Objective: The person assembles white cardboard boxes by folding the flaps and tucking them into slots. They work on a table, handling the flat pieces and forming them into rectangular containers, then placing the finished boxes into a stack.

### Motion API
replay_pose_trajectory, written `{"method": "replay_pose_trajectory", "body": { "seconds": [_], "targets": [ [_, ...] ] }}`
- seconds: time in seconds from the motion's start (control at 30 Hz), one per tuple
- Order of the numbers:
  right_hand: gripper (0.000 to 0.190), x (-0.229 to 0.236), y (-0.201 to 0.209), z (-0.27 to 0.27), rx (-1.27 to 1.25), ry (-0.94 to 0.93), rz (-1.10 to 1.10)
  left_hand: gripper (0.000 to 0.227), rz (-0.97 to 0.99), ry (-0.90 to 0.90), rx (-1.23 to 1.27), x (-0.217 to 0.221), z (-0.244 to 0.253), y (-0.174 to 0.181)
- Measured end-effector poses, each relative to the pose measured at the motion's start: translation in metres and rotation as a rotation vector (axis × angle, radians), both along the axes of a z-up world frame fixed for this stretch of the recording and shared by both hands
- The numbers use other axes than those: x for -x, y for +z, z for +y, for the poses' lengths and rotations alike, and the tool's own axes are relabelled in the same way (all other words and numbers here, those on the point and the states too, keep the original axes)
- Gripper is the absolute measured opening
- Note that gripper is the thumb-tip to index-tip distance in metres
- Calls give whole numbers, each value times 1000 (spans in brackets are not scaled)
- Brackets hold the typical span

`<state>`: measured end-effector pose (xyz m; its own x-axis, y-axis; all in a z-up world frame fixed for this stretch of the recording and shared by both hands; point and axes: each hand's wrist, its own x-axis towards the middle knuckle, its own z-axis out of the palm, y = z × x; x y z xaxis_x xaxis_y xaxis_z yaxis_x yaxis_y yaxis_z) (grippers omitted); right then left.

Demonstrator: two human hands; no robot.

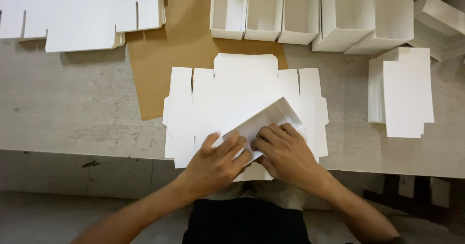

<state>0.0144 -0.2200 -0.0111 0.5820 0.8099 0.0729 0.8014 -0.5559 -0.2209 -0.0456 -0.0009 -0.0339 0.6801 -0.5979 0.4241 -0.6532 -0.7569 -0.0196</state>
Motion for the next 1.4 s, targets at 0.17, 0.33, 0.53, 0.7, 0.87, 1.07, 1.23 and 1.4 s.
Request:
{"method": "replay_pose_trajectory", "body": {
  "seconds": [0.17, 0.33, 0.53, 0.7, 0.87, 1.07, 1.23, 1.4],
  "targets": [
    [19, 1, 4, 4, -11, 18, -17, 18, 18, 129, -28, 6, 0, 20],
    [19, -1, 20, -7, -107, 82, -36, 14, 46, 163, -108, 2, -4, 32],
    [40, 0, 17, -48, -11, -376, -141, 13, 171, 178, 0, -9, 11, 25],
    [59, 47, -14, -45, -306, -305, 131, 43, 66, 226, 24, -33, 11, 38],
    [60, 53, 16, -84, -306, -404, -111, 26, 192, 89, 149, -39, 6, 23],
    [55, 23, 48, -161, 148, -737, -512, 14, 338, -59, 244, -42, 7, 27],
    [22, 15, 31, -189, 111, -745, -639, 7, 372, -219, 285, -37, -10, 21],
    [13, -7, 8, -194, -348, -608, -883, 13, 378, -247, 231, -34, -28, 18]
  ]
}}
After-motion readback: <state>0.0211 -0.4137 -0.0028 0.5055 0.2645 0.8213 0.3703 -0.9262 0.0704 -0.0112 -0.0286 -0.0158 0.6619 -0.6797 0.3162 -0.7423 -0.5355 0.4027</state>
